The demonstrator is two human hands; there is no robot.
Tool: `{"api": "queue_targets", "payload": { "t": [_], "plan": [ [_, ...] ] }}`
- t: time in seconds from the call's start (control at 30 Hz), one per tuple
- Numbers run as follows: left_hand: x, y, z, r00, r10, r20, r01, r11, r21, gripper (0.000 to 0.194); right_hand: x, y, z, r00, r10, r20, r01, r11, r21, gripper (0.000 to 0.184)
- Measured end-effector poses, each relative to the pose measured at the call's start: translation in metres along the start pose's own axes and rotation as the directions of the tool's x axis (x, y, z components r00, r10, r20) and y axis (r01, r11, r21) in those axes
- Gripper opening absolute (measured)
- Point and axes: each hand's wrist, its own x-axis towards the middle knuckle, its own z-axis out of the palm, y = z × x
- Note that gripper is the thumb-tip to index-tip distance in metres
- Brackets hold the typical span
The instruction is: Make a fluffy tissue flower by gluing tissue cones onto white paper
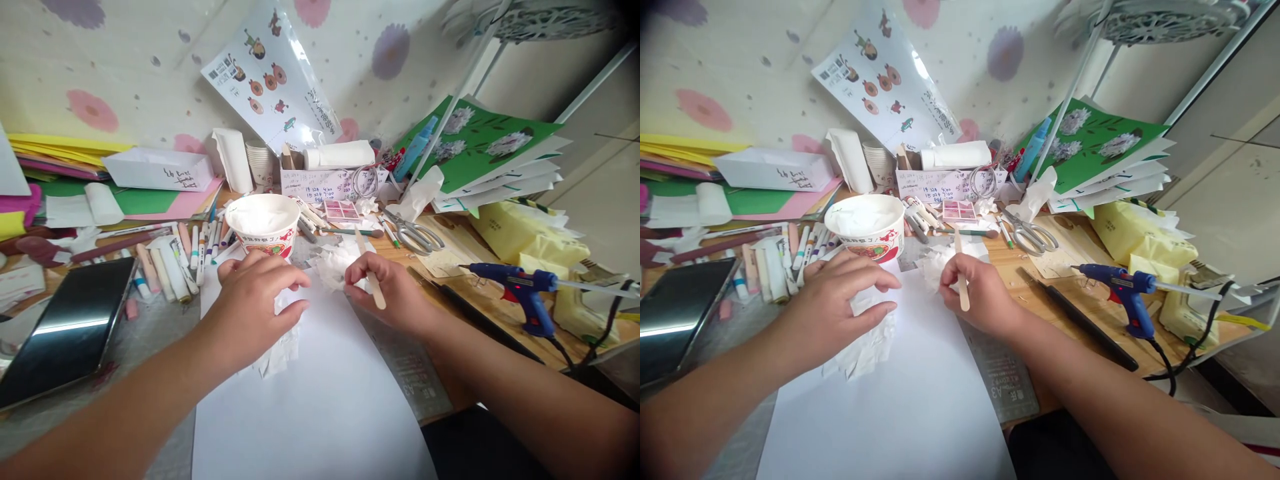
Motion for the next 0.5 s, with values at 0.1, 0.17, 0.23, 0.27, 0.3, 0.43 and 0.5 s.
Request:
{"api": "queue_targets", "payload": {
  "t": [0.1,0.17,0.23,0.27,0.3,0.43,0.5],
  "plan": [
    [-0.002,0.002,0.001,1.000,0.013,0.005,-0.012,0.996,-0.089,0.027,-0.002,-0.015,0.000,0.982,0.141,0.125,-0.185,0.855,0.485,0.020],
    [-0.003,0.003,0.001,0.998,0.038,0.042,-0.032,0.989,-0.147,0.023,-0.003,-0.023,0.001,0.960,0.191,0.204,-0.279,0.707,0.650,0.023],
    [-0.002,0.004,-0.001,0.994,0.041,0.102,-0.020,0.980,-0.197,0.012,-0.005,-0.027,0.002,0.945,0.203,0.258,-0.327,0.643,0.692,0.024],
    [-0.001,0.005,-0.002,0.990,0.030,0.137,0.000,0.977,-0.212,0.013,-0.006,-0.028,0.002,0.940,0.201,0.276,-0.340,0.640,0.689,0.024],
    [0.000,0.006,-0.004,0.985,0.012,0.173,0.026,0.976,-0.218,0.015,-0.007,-0.028,0.002,0.937,0.197,0.290,-0.346,0.650,0.677,0.023],
    [0.002,0.009,-0.006,0.950,-0.062,0.305,0.121,0.976,-0.179,0.017,-0.009,-0.023,0.000,0.917,0.213,0.337,-0.380,0.724,0.576,0.018],
    [0.002,0.009,-0.005,0.946,-0.068,0.317,0.122,0.981,-0.153,0.018,-0.009,-0.021,-0.002,0.906,0.244,0.346,-0.401,0.757,0.516,0.017]
  ]
}}
